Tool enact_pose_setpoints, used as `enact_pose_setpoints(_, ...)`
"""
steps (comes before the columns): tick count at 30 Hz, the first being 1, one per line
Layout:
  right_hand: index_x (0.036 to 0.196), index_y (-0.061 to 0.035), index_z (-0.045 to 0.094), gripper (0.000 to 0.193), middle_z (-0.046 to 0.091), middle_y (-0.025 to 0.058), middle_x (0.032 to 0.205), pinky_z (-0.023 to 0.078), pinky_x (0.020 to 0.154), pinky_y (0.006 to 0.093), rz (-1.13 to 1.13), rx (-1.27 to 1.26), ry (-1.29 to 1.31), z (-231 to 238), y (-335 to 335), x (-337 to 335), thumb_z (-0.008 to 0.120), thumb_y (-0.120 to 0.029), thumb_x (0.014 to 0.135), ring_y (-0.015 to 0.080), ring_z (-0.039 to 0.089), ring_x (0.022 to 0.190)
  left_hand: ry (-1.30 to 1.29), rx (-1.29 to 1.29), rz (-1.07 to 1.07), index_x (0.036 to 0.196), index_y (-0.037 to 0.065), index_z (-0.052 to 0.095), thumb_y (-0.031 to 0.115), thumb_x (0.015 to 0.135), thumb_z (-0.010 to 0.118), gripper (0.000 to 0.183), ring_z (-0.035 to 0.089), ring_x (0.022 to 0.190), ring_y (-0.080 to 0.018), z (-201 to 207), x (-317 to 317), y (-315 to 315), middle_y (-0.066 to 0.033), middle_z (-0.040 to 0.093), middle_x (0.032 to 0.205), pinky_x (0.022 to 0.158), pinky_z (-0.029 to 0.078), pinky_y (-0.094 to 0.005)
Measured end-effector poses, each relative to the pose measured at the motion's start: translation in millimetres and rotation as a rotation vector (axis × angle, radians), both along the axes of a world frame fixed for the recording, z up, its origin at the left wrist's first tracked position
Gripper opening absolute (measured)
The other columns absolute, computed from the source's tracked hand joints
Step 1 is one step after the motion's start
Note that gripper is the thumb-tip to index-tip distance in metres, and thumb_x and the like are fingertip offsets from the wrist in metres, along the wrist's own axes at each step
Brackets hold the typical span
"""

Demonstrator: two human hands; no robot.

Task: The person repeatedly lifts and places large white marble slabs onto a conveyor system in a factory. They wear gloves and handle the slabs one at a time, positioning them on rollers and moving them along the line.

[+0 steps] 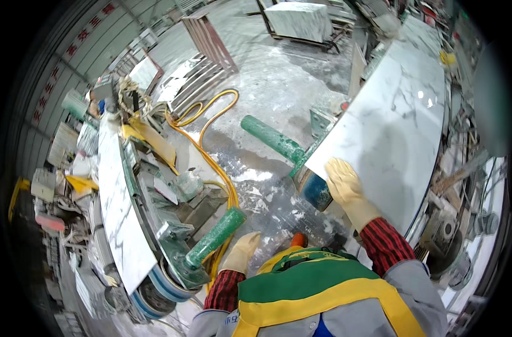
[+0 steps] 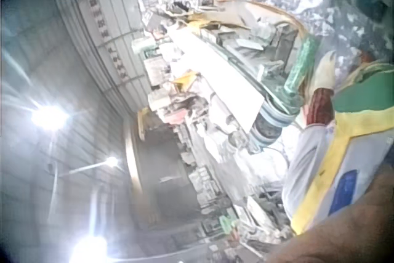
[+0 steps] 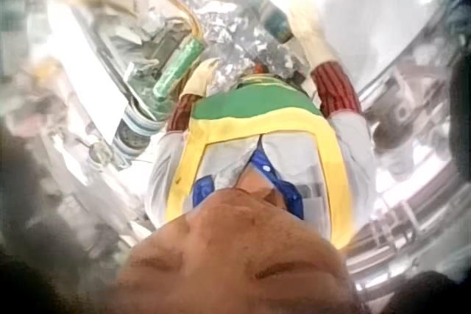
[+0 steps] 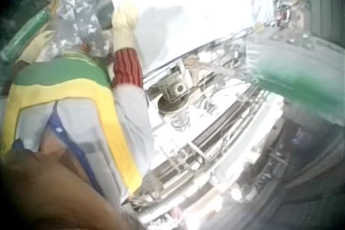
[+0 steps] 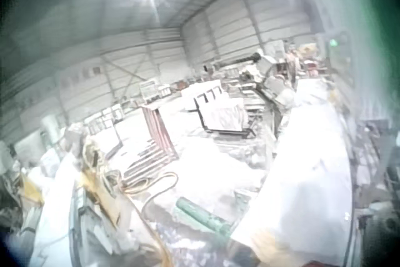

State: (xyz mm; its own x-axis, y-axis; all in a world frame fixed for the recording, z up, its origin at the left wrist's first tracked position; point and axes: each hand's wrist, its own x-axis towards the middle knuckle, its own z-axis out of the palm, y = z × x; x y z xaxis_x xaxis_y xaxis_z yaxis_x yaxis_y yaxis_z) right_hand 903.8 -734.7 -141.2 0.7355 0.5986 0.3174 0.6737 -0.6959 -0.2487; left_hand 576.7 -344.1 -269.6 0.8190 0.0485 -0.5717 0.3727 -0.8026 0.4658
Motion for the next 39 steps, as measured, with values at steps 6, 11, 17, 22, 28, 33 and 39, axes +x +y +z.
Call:
enact_pose_setpoints(6, 0.168, -0.0094, 0.052, 0.065, 0.048, 0.0166, 0.177, 0.026, 0.14, 0.0506, -0.163, -0.228, 0.222, -1, -83, -42, 0.057, -0.032, 0.108, 0.0355, 0.041, 0.164, -0.215, -0.141, 0.355, 0.146, 0.01, 0.073, 0.043, 0.113, 0.062, 0.048, 0.073, 0.13, -0.0404, 53, 6, 1, -0.0226, 0.076, 0.14, 0.107, 0.057, -0.0468)
enact_pose_setpoints(11, 0.173, -0.0107, 0.047, 0.066, 0.044, 0.0182, 0.18, 0.022, 0.141, 0.0535, -0.265, -0.287, 0.241, -5, -193, -96, 0.052, -0.03, 0.11, 0.0422, 0.036, 0.167, -0.391, 0.016, 0.525, 0.145, 0.005, 0.073, 0.034, 0.117, 0.056, 0.044, 0.07, 0.134, -0.0394, 106, -45, 64, -0.0232, 0.075, 0.144, 0.115, 0.053, -0.0452)
enact_pose_setpoints(17, 0.168, -0.0065, 0.053, 0.06, 0.045, 0.0233, 0.178, 0.026, 0.138, 0.0567, -0.32, -0.228, 0.198, -1, -285, -146, 0.054, -0.027, 0.112, 0.0458, 0.037, 0.166, -0.492, -0.132, 1.264, 0.148, 0.007, 0.072, 0.033, 0.115, 0.064, 0.042, 0.073, 0.126, -0.0289, 109, -183, 91, -0.0146, 0.078, 0.136, 0.107, 0.056, -0.0386)
enact_pose_setpoints(22, 0.159, -0.0024, 0.063, 0.052, 0.056, 0.0273, 0.168, 0.035, 0.134, 0.0598, -0.169, 0.001, -0.002, -20, -254, -122, 0.062, -0.023, 0.11, 0.0497, 0.049, 0.158, -0.752, -0.38, 2.072, 0.144, 0.012, 0.072, 0.041, 0.108, 0.071, 0.046, 0.071, 0.105, -0.0197, 62, -248, 93, -0.0073, 0.079, 0.134, 0.082, 0.055, -0.0359)
enact_pose_setpoints(28, 0.162, 0.0006, 0.06, 0.063, 0.056, 0.0276, 0.168, 0.034, 0.134, 0.058, 0.03, 0.07, -0.018, -6, -102, -47, 0.07, -0.024, 0.105, 0.0506, 0.049, 0.156, -0.605, -0.308, 1.744, 0.15, 0.005, 0.072, 0.041, 0.113, 0.07, 0.051, 0.072, 0.116, -0.0195, 105, -216, 39, -0.0128, 0.082, 0.135, 0.098, 0.055, -0.0352)
enact_pose_setpoints(33, 0.161, 0.0059, 0.058, 0.064, 0.053, 0.0307, 0.169, 0.033, 0.134, 0.0589, 0.159, 0.122, -0.17, -11, -72, -9, 0.07, -0.024, 0.106, 0.0519, 0.048, 0.155, -0.627, -0.228, 1.487, 0.152, 0.002, 0.07, 0.043, 0.114, 0.069, 0.056, 0.068, 0.131, -0.023, 154, -255, -5, -0.0116, 0.077, 0.142, 0.114, 0.05, -0.0376)
enact_pose_setpoints(39, 0.168, 0.0003, 0.053, 0.061, 0.046, 0.0232, 0.177, 0.026, 0.139, 0.0498, 0.114, 0.047, -0.079, -20, -76, -3, 0.062, -0.02, 0.112, 0.0433, 0.04, 0.164, -0.425, -0.101, 1.725, 0.147, 0.007, 0.075, 0.05, 0.111, 0.072, 0.057, 0.069, 0.113, -0.0111, 164, -340, -55, -0.0034, 0.08, 0.129, 0.099, 0.053, -0.0314)
